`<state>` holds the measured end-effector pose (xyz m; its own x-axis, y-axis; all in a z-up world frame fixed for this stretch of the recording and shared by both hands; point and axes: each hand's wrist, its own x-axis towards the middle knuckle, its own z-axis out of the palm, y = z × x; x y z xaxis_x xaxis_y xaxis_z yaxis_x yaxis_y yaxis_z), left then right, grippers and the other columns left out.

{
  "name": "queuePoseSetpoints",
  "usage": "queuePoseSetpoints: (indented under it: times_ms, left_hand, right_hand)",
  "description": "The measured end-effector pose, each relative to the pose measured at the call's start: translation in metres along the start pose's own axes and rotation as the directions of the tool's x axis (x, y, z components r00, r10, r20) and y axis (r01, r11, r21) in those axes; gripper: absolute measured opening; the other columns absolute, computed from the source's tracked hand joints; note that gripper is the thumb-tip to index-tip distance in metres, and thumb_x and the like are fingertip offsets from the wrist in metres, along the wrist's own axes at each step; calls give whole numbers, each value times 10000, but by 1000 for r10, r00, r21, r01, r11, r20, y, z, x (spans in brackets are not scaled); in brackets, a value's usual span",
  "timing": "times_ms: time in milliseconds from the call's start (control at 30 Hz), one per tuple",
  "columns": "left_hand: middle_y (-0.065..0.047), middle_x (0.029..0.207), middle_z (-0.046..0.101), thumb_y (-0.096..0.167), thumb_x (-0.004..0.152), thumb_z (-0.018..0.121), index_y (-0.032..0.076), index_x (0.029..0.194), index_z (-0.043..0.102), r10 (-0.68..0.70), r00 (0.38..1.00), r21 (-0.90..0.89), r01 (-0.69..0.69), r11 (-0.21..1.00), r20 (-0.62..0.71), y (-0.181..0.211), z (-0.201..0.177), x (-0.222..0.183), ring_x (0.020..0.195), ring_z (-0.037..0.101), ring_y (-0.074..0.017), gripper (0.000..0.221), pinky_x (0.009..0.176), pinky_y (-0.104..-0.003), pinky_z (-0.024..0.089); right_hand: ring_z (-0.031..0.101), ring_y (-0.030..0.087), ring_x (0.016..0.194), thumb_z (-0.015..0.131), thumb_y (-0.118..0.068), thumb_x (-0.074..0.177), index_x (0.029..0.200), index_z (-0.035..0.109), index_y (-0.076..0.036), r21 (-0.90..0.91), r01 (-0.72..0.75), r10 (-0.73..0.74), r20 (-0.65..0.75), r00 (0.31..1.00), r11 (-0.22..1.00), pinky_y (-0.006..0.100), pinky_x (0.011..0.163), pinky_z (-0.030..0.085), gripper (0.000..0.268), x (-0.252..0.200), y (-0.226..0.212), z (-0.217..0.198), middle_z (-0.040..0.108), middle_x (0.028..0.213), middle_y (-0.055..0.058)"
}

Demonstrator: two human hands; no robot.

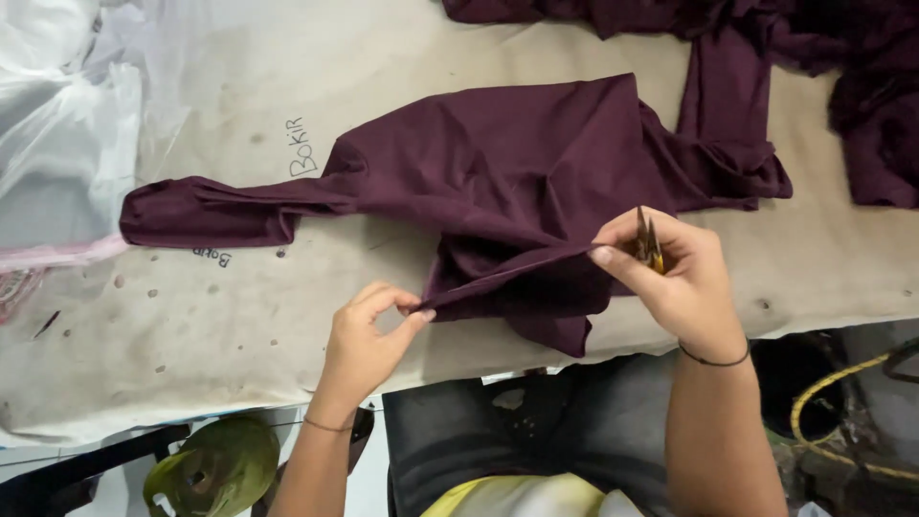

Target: Trimming loose threads from a purple garment using thread snips on a work table in a factory setting.

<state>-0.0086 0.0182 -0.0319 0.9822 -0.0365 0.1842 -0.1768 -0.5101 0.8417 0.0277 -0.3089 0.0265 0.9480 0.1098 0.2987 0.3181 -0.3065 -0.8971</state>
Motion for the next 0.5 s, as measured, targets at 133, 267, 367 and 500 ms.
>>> queuePoseSetpoints:
  times_ms: [133, 267, 367, 500]
  left_hand:
    - [-37, 817, 717, 104, 770, 885, 108, 884, 786, 36, 995, -190, -52, 980, -88, 13, -1, -8, 820, 721, -175, 151, 838, -322, 552]
    - [-32, 803, 699, 54, 802, 859, 88, 875, 768, 139, 975, -235, -178, 955, -175, 32, -3, -11, 770, 698, -173, 122, 814, -310, 561]
    - [-29, 795, 684, 39, 814, 849, 80, 867, 753, 166, 964, -222, -212, 952, -210, 38, -3, -12, 764, 688, -170, 117, 803, -311, 559]
    - [-34, 793, 674, 48, 811, 857, 77, 846, 732, 185, 958, -194, -228, 954, -217, 38, 0, -12, 773, 686, -183, 133, 802, -316, 553]
  right_hand:
    - [435, 74, 492, 727, 61, 885, 962, 713, 66, 173, -191, 206, -72, 976, 966, 203, 433, 359, 78, -2, 21, 0, 570, 669, 68]
    - [431, 84, 392, 716, 29, 903, 989, 701, 66, 215, -231, 259, -109, 960, 949, 204, 354, 316, 95, -7, 35, 2, 487, 553, 69]
    - [387, 83, 371, 713, 45, 905, 979, 696, 66, 257, -215, 252, -120, 960, 942, 216, 352, 307, 79, -9, 40, 3, 477, 555, 83]
    - [387, 79, 362, 716, 52, 904, 991, 684, 71, 257, -204, 243, -132, 961, 945, 214, 354, 314, 94, -3, 39, 5, 481, 558, 81]
